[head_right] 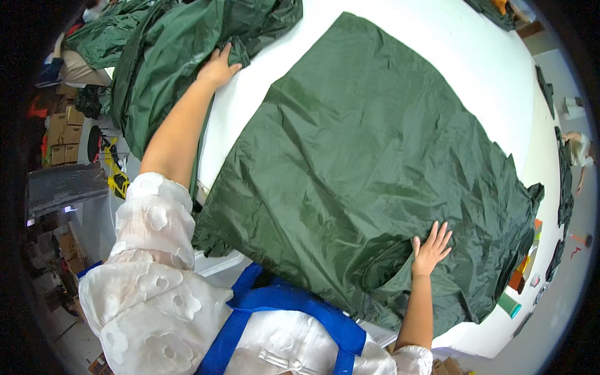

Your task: The person folds a green jacket on a white table. They smooth the fabric, fold the sleeves inward, and fold the body into a compact rectangle. The folded jacket is placed on a stack of similar folded items.

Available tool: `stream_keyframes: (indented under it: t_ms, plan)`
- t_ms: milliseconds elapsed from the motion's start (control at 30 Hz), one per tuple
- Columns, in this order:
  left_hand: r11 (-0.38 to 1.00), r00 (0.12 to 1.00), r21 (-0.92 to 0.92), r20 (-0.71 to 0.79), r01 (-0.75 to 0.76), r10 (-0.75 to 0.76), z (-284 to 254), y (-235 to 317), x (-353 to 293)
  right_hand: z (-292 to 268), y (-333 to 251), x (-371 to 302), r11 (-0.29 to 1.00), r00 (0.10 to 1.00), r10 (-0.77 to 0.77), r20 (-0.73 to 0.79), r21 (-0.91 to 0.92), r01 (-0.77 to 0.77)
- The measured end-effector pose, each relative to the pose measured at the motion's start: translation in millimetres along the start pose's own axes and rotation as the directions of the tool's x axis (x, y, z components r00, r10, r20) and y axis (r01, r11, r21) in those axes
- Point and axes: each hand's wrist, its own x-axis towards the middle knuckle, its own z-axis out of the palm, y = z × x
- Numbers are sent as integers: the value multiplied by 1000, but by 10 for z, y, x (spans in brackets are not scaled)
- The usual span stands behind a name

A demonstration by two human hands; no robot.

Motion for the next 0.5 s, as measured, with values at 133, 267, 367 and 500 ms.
stream_keyframes:
  t_ms: [133, 267, 367, 500]
  plan:
    - [962, 893, -98, -406, -254, 194, -38, 58, -764, 56, 40, 8, 999, 997, -49, -67, -19, 48]
    - [863, 899, -270, -32, -428, 436, 4, 74, -2470, 175, 86, 15, 999, 992, -43, -122, -9, 42]
    - [870, 844, 46, 274, -490, 461, 163, -194, -3052, -96, -193, 144, 997, 998, 47, 35, -59, -45]
    - [892, 886, 73, -102, -446, 451, 142, -123, -2924, 10, -294, 275, 977, 998, 12, -65, 214, 2]
